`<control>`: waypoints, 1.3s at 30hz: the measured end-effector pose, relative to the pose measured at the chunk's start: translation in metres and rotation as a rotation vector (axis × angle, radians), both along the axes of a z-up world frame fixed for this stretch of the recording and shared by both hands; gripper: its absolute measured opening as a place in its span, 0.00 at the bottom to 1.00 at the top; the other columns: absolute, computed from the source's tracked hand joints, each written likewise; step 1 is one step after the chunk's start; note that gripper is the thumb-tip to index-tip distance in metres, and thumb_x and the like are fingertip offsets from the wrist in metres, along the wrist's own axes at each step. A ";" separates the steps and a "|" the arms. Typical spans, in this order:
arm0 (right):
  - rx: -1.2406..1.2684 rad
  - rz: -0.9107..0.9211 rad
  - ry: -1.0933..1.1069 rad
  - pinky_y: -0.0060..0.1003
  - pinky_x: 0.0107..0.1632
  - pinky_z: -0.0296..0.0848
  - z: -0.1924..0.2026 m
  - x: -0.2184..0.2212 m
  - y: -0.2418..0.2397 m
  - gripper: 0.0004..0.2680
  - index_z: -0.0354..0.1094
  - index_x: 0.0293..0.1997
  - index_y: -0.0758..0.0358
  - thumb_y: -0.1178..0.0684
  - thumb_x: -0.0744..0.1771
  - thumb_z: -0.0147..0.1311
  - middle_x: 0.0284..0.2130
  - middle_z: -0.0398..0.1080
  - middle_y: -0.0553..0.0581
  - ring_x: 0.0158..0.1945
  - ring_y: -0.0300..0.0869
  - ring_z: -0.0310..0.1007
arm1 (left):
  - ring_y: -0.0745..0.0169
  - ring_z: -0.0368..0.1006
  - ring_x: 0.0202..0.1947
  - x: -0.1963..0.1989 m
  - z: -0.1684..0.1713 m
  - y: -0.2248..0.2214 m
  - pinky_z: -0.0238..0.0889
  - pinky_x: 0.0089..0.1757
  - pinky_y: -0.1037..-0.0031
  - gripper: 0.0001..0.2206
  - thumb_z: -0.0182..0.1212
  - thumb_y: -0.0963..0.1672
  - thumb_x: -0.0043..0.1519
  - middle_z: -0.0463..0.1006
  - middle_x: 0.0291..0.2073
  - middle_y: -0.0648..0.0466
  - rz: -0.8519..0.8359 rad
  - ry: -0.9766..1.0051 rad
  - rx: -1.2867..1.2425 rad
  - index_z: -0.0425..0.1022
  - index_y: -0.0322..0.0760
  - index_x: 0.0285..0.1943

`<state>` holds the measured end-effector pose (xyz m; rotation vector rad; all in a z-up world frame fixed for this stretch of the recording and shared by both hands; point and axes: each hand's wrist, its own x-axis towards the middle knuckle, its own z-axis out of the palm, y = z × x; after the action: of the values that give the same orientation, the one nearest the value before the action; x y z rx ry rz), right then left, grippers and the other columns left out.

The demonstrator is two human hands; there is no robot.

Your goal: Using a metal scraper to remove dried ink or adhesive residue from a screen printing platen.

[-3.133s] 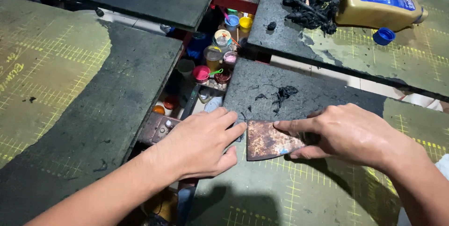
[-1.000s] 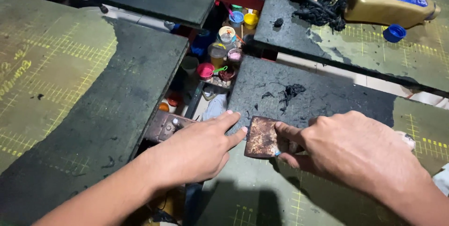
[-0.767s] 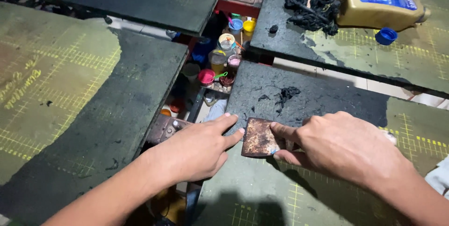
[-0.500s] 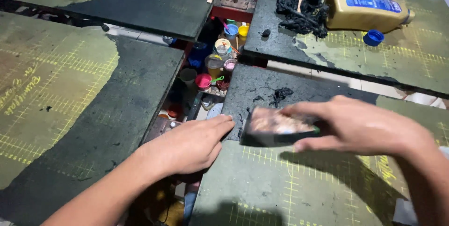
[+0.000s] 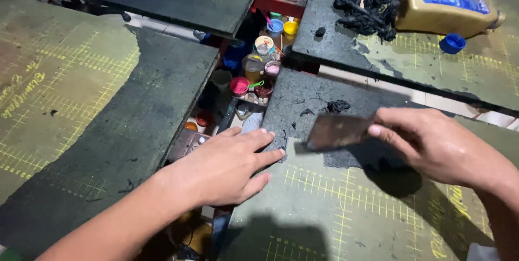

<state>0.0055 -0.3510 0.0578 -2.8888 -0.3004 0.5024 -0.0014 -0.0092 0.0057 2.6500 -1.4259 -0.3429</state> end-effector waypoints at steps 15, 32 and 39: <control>-0.518 0.096 0.397 0.40 0.48 0.79 0.011 -0.012 0.053 0.25 0.27 0.76 -0.03 0.27 0.68 0.29 0.48 0.74 0.41 0.45 0.41 0.80 | 0.27 0.46 0.71 -0.012 0.003 -0.017 0.43 0.62 0.41 0.30 0.43 0.43 0.66 0.50 0.73 0.28 0.106 0.119 0.070 0.47 0.41 0.81; -0.640 0.137 0.343 0.34 0.37 0.77 0.019 0.000 0.075 0.26 0.30 0.76 0.07 0.25 0.68 0.34 0.28 0.81 0.45 0.27 0.38 0.78 | 0.25 0.63 0.69 -0.093 -0.072 -0.079 0.56 0.64 0.48 0.29 0.34 0.51 0.71 0.66 0.67 0.24 0.193 -0.350 -0.577 0.63 0.26 0.73; -0.587 0.066 0.331 0.42 0.39 0.76 0.024 0.001 0.081 0.24 0.39 0.73 0.01 0.24 0.66 0.35 0.38 0.82 0.47 0.35 0.47 0.84 | 0.25 0.66 0.67 -0.092 -0.080 -0.083 0.58 0.62 0.49 0.21 0.36 0.45 0.73 0.68 0.65 0.23 0.223 -0.395 -0.614 0.72 0.30 0.67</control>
<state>0.0064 -0.2696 0.0817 -3.2629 -0.2234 1.2488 -0.0936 -0.0921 -0.0745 2.3773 -1.0582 0.5771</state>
